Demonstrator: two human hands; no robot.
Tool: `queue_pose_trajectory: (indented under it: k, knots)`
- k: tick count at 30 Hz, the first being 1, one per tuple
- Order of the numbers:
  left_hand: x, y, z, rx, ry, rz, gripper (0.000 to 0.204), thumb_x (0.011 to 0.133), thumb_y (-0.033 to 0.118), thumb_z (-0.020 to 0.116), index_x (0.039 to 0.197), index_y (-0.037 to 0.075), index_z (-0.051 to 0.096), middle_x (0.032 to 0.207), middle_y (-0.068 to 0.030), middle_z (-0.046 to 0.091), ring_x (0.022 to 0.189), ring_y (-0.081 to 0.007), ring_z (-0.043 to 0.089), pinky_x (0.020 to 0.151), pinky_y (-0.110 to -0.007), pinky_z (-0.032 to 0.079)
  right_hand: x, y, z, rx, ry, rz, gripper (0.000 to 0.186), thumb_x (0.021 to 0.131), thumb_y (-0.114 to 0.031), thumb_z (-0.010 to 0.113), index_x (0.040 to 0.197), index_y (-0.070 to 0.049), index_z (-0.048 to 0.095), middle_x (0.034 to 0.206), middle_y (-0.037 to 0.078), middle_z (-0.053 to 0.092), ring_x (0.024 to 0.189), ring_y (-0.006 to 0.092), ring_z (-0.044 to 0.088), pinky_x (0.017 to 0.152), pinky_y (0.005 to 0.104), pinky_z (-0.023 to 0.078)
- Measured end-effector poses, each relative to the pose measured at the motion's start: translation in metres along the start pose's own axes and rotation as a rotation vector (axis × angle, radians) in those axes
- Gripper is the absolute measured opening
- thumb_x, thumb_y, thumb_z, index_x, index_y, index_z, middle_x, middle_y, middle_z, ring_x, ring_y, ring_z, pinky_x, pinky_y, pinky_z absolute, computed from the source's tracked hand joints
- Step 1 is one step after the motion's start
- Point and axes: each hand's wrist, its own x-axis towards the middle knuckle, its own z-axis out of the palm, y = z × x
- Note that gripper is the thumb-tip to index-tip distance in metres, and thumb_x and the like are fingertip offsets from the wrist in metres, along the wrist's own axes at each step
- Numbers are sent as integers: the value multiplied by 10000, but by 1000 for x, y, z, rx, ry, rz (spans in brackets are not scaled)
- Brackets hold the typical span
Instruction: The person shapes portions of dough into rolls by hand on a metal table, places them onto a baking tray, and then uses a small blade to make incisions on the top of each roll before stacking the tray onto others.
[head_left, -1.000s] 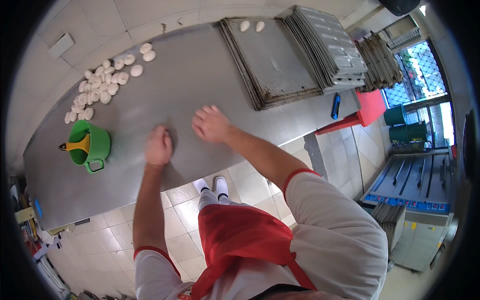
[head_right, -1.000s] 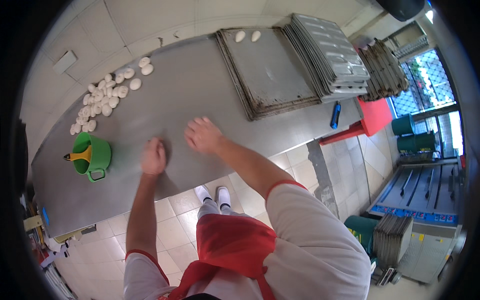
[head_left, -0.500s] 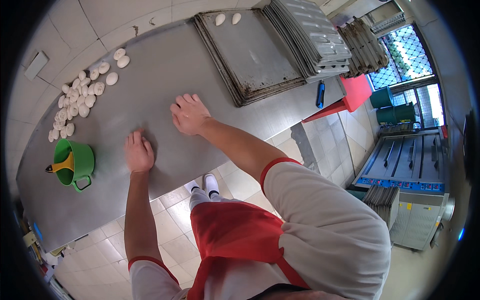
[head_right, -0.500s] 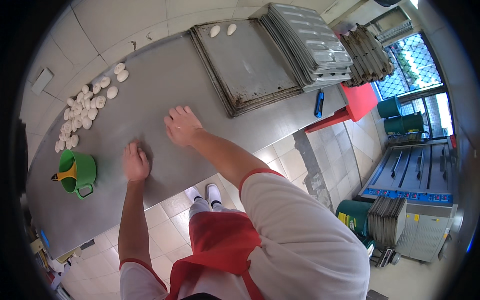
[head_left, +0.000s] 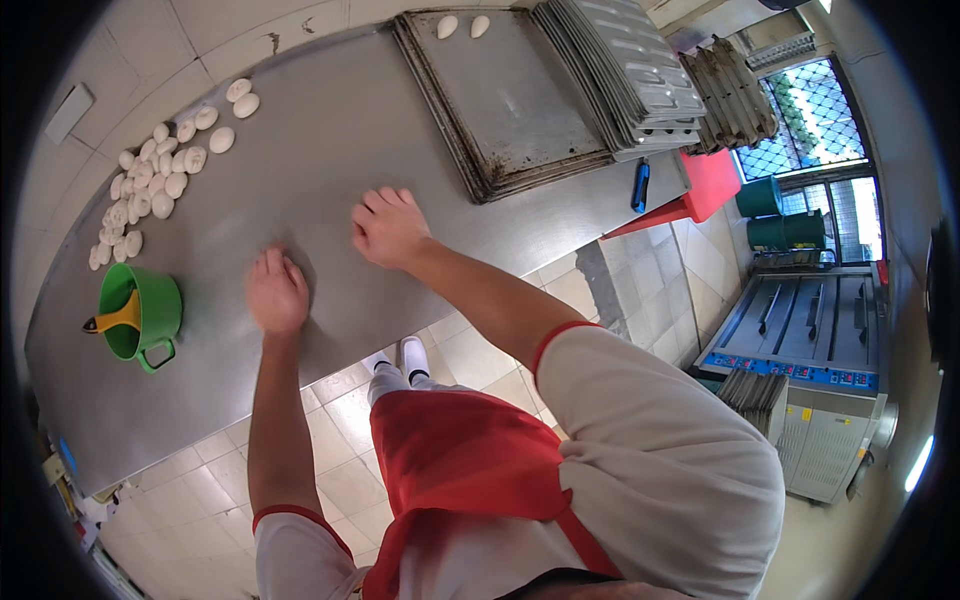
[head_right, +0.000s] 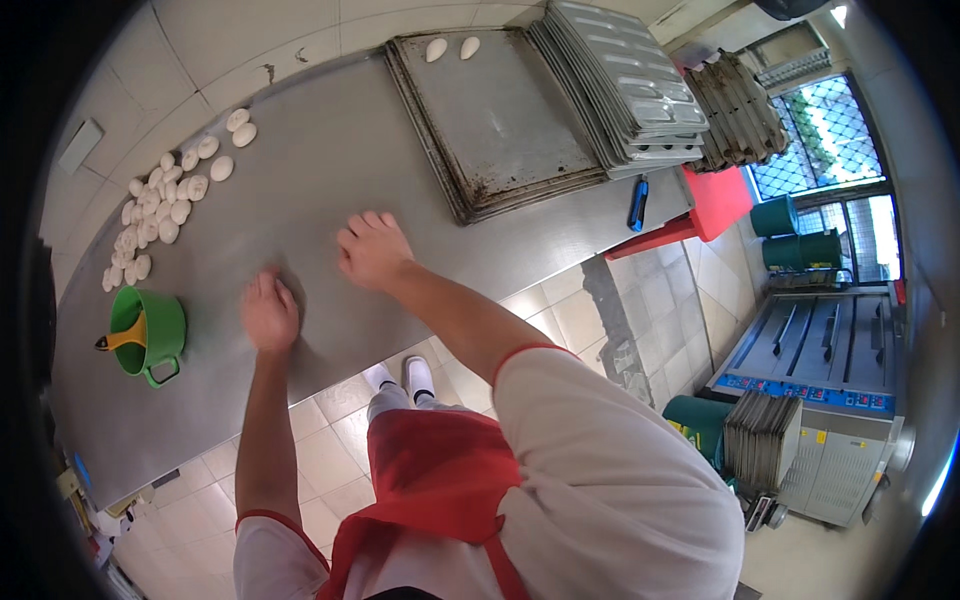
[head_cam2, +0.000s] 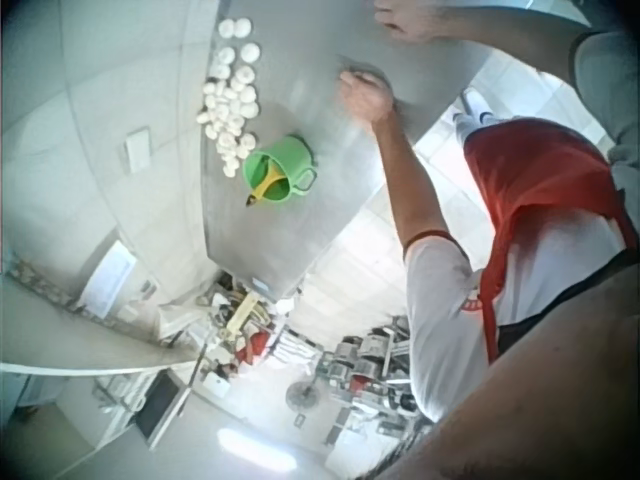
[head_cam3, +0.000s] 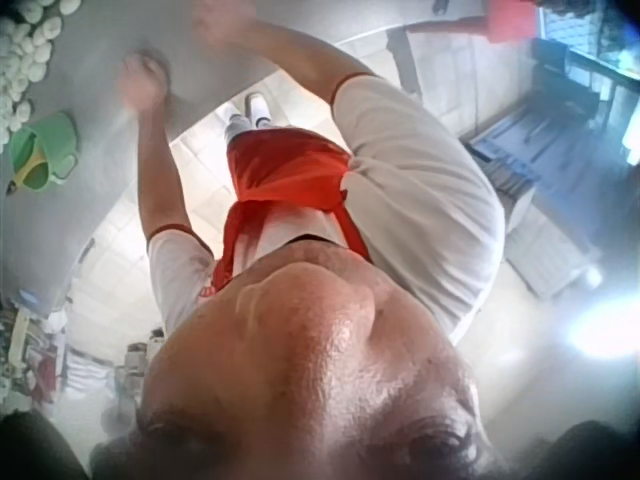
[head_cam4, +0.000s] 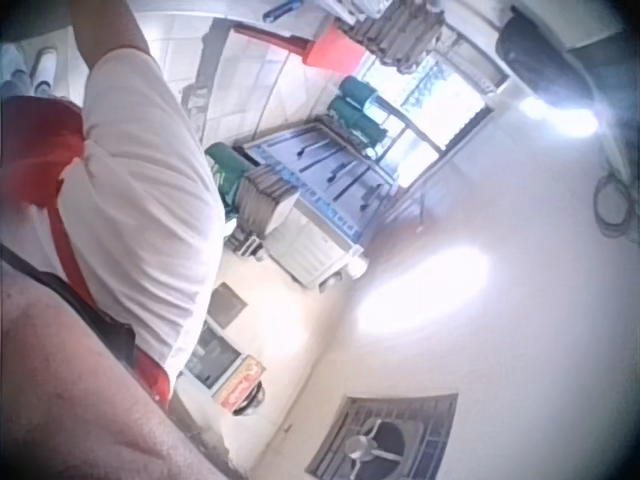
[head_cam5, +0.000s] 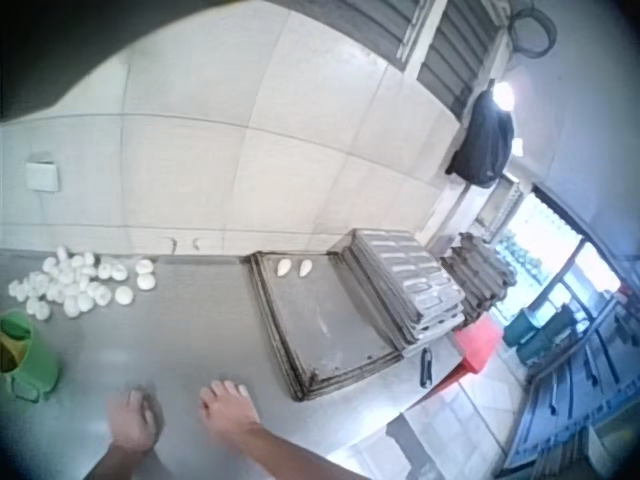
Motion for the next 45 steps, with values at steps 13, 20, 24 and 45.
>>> queue_pose_trajectory:
  k: [13, 20, 24, 45]
  knots:
    - [23, 27, -1, 72, 57, 16, 558, 1042, 191, 522, 1577, 32, 498, 1615, -176, 522, 1523, -399, 445, 1257, -484, 366, 19, 4, 20, 104, 276, -81, 344, 982, -161, 630, 1288, -11, 674, 1464, 203, 602, 1393, 373, 544, 1193, 480, 449]
    - [22, 19, 11, 105, 59, 42, 561, 1059, 197, 505, 1590, 15, 506, 1658, -172, 501, 1555, -409, 429, 1273, -479, 375, -16, 9, 21, 86, 211, -142, 421, 981, -169, 682, 1355, 25, 668, 1530, 201, 585, 1398, 381, 585, 1161, 472, 509]
    - [77, 19, 8, 55, 95, 16, 561, 1050, 207, 533, 1581, 28, 526, 1645, -167, 520, 1542, -413, 447, 1270, -472, 381, 62, 1, 24, 129, 255, -66, 400, 988, -207, 680, 1332, -4, 698, 1518, 181, 605, 1399, 371, 593, 1125, 463, 549]
    - [44, 7, -12, 90, -155, 186, 624, 1055, 406, 606, 1541, 18, 560, 1710, -146, 432, 1563, -373, 423, 1297, -481, 329, 12, 3, 19, 307, 233, -70, 393, 929, -119, 740, 1313, -36, 719, 1460, 138, 651, 1303, 362, 664, 1087, 466, 566]
